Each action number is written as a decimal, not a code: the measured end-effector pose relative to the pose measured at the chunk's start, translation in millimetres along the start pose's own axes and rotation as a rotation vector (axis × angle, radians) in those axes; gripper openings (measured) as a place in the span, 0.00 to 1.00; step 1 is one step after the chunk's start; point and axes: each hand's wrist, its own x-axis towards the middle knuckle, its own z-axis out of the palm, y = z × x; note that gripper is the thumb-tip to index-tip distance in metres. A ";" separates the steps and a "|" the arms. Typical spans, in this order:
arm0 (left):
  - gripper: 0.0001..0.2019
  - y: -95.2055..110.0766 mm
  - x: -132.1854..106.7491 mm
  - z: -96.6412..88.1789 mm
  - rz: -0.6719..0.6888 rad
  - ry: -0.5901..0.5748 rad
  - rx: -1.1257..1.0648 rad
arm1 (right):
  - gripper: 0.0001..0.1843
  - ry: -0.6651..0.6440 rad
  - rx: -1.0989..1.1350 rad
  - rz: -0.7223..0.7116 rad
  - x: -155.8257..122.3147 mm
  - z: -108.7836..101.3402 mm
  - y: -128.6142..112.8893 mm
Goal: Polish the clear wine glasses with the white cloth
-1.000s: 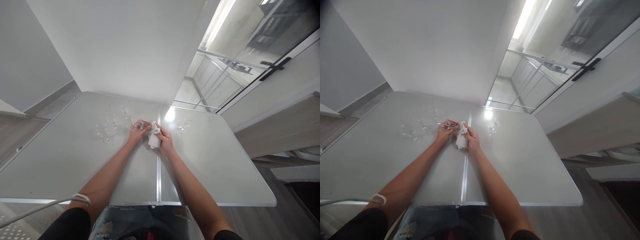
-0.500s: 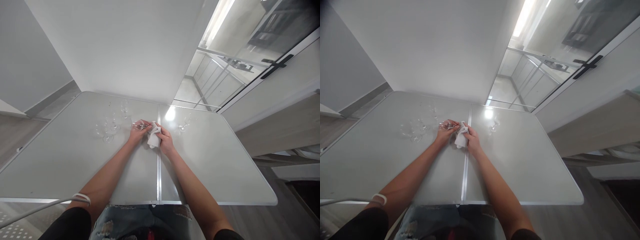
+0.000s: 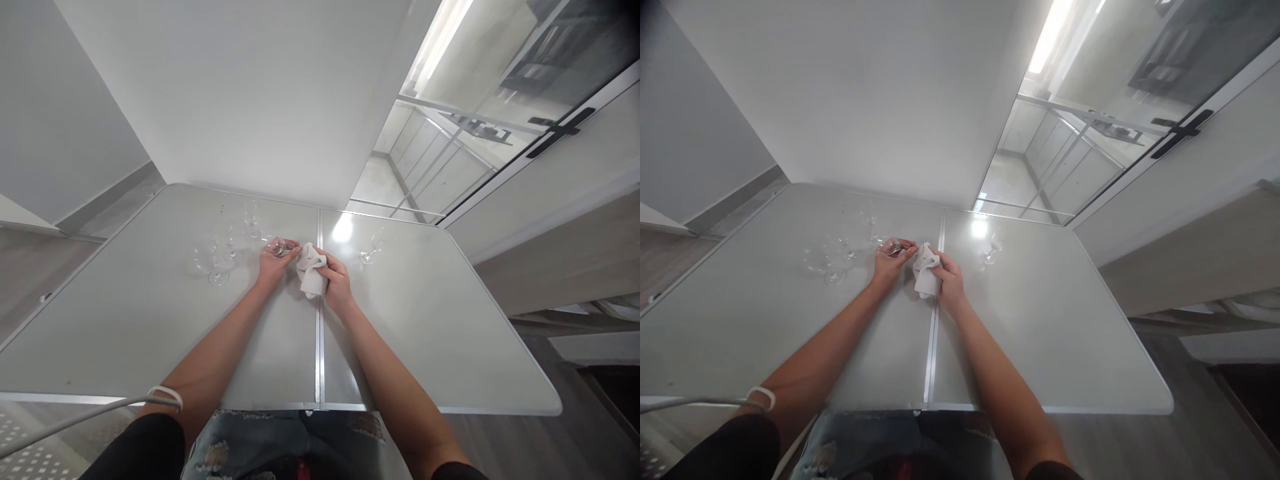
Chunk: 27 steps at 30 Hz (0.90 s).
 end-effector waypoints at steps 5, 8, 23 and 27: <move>0.14 1.1 -0.7 0.1 -0.015 -0.123 -0.020 | 0.27 0.004 0.019 0.033 0.3 -0.8 -0.3; 0.15 3.0 0.5 0.4 0.010 -0.007 0.009 | 0.26 -0.023 -0.037 0.047 -0.3 -0.4 -0.8; 0.14 0.7 0.2 1.2 -0.022 -0.111 -0.028 | 0.28 0.018 0.027 -0.006 1.4 0.8 3.0; 0.14 0.0 1.6 0.7 0.002 -0.040 -0.029 | 0.24 -0.032 -0.035 0.016 0.2 0.5 -1.0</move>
